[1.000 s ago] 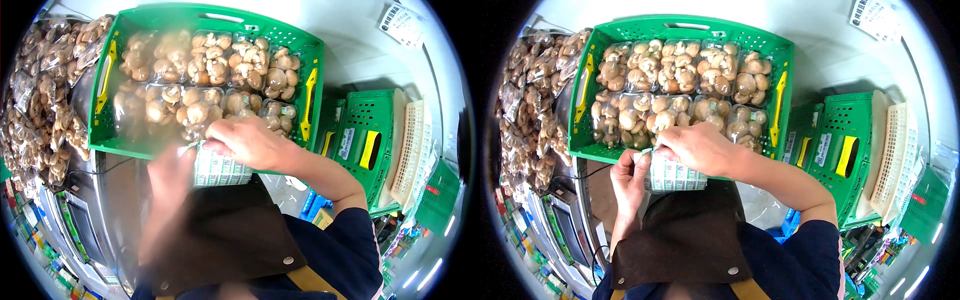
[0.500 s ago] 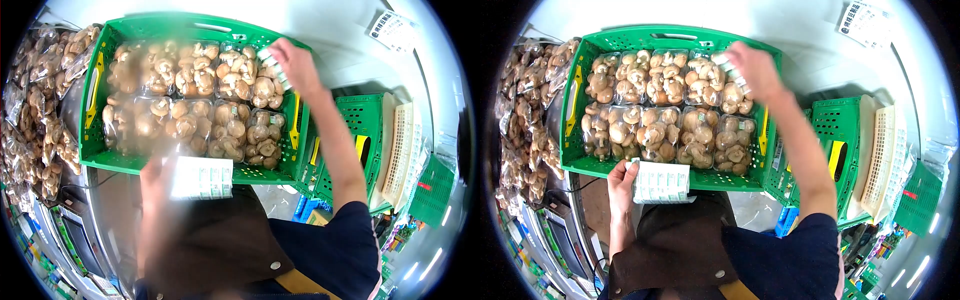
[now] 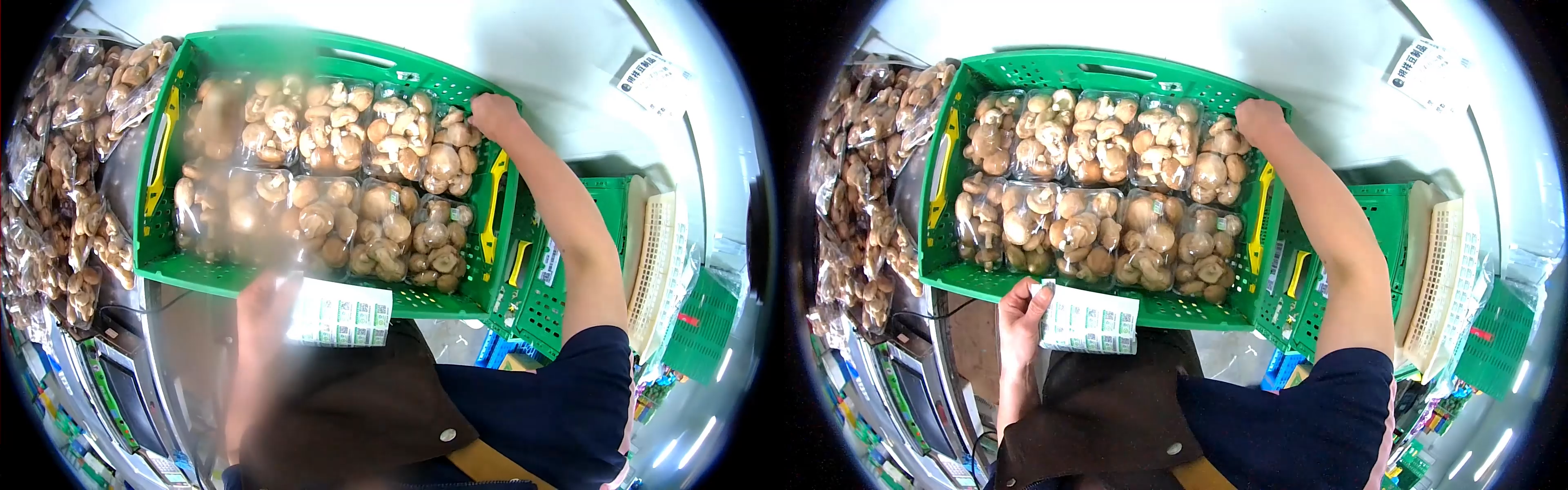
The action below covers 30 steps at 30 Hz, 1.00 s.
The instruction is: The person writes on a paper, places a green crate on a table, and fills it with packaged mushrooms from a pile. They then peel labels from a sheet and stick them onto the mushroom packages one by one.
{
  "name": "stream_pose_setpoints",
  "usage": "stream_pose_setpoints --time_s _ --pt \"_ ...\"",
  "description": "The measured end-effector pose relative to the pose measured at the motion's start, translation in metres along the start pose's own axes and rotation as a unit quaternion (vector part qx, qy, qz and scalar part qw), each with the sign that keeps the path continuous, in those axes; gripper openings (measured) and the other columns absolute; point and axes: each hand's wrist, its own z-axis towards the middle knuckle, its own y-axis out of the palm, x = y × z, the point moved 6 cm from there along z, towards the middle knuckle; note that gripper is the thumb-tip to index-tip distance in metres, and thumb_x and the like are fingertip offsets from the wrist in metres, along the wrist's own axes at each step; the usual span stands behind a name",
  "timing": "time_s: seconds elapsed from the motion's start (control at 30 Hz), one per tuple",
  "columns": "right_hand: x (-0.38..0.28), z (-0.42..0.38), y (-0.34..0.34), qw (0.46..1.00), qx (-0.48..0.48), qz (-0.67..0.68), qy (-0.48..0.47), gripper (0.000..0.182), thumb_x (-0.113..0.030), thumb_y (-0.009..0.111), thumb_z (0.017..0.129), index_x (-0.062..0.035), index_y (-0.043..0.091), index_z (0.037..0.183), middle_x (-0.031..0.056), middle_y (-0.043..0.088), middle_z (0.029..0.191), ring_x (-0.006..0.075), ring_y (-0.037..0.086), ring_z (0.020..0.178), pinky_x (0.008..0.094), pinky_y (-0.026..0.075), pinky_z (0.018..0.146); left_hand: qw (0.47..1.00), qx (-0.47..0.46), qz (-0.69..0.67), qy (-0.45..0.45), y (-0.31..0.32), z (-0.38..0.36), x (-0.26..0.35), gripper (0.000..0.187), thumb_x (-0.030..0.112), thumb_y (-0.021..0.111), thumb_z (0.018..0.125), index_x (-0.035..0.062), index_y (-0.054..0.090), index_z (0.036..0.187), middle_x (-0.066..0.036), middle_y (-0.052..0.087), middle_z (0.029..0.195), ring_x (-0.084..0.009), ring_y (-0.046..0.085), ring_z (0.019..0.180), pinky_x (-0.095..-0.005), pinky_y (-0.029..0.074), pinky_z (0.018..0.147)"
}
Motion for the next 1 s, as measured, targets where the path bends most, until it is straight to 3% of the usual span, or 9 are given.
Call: stream_pose_setpoints --time_s 0.07,0.17,0.3,0.43,0.53,0.67,0.7,0.87,1.0 --pt "-0.018 -0.010 -0.030 0.999 0.032 0.031 0.003 0.027 -0.029 0.054 0.090 -0.0037 0.058 0.099 0.0177 0.066 0.090 0.0363 0.063 0.088 0.0470 0.051 0.075 1.000 0.006 -0.002 0.008 -0.003 0.002 -0.001 0.016 0.018 0.066 0.090 0.0068 0.060 0.080 0.006 0.056 0.067 -0.0007 0.045 0.056 -0.0180 0.035 0.050" --pt "-0.065 -0.014 -0.066 0.976 0.057 0.186 -0.103 0.026 -0.025 0.052 0.089 -0.0027 0.057 0.102 0.0179 0.066 0.093 0.0366 0.064 0.089 0.0460 0.052 0.076 0.999 0.013 0.001 0.033 -0.008 0.007 -0.012 0.012 0.018 0.067 0.088 0.0062 0.066 0.084 0.008 0.052 0.064 -0.0005 0.041 0.054 -0.0193 0.033 0.046" --pt "-0.104 0.018 -0.060 0.986 0.051 0.096 -0.124 0.024 -0.018 0.049 0.088 -0.0028 0.051 0.107 0.0196 0.065 0.083 0.0380 0.064 0.080 0.0477 0.051 0.071 0.999 0.007 0.026 0.027 -0.005 0.007 -0.002 0.014 0.020 0.067 0.088 0.0052 0.067 0.086 0.008 0.052 0.065 -0.0011 0.042 0.055 -0.0194 0.034 0.047" --pt "-0.115 0.029 -0.063 0.995 0.045 -0.007 -0.089 0.030 -0.020 0.054 0.087 -0.0039 0.051 0.112 0.0178 0.066 0.093 0.0360 0.065 0.086 0.0479 0.052 0.074 1.000 0.023 0.005 0.018 -0.015 0.003 0.006 0.014 0.019 0.066 0.089 0.0060 0.063 0.083 0.007 0.054 0.066 -0.0015 0.045 0.056 -0.0188 0.035 0.050" --pt "-0.141 0.015 -0.109 0.966 0.162 0.099 -0.175 0.027 -0.015 0.049 0.085 -0.0057 0.050 0.111 0.0162 0.066 0.082 0.0360 0.064 0.077 0.0472 0.050 0.071 1.000 0.027 -0.011 0.001 -0.021 0.001 0.010 0.018 0.017 0.065 0.091 0.0064 0.058 0.079 0.005 0.058 0.069 -0.0013 0.046 0.060 -0.0176 0.036 0.056" --pt "-0.182 0.056 -0.099 0.954 0.100 0.133 -0.251 0.028 -0.014 0.047 0.084 -0.0069 0.048 0.111 0.0169 0.063 0.098 0.0363 0.063 0.082 0.0474 0.049 0.074 1.000 0.021 -0.005 -0.001 -0.028 0.001 0.006 0.017 0.015 0.066 0.090 0.0063 0.058 0.079 0.006 0.057 0.070 -0.0010 0.046 0.061 -0.0172 0.036 0.057" --pt "-0.191 0.070 -0.089 0.962 0.068 0.083 -0.249 0.033 -0.011 0.049 0.082 -0.0068 0.048 0.115 0.0180 0.060 0.107 0.0364 0.063 0.084 0.0467 0.051 0.074 1.000 0.020 -0.003 0.004 -0.030 0.001 0.008 0.017 0.015 0.066 0.090 0.0062 0.058 0.079 0.006 0.057 0.070 -0.0009 0.045 0.061 -0.0172 0.036 0.057" --pt "-0.207 0.079 -0.102 0.973 0.135 -0.049 -0.178 0.042 -0.011 0.059 0.078 -0.0056 0.047 0.118 0.0179 0.059 0.106 0.0337 0.065 0.083 0.0458 0.053 0.069 0.998 0.049 0.003 0.032 -0.055 -0.001 0.006 0.016 0.014 0.067 0.089 0.0062 0.059 0.079 0.006 0.057 0.069 -0.0009 0.045 0.061 -0.0175 0.036 0.057" --pt "-0.238 0.074 -0.144 0.935 0.170 0.076 -0.303 0.027 -0.012 0.056 0.081 -0.0056 0.049 0.107 0.0128 0.061 0.102 0.0316 0.064 0.084 0.0444 0.051 0.072 0.998 0.053 -0.037 0.014 -0.069 0.000 0.006 0.016 0.014 0.067 0.089 0.0059 0.059 0.078 0.006 0.057 0.070 -0.0012 0.045 0.061 -0.0175 0.036 0.058"
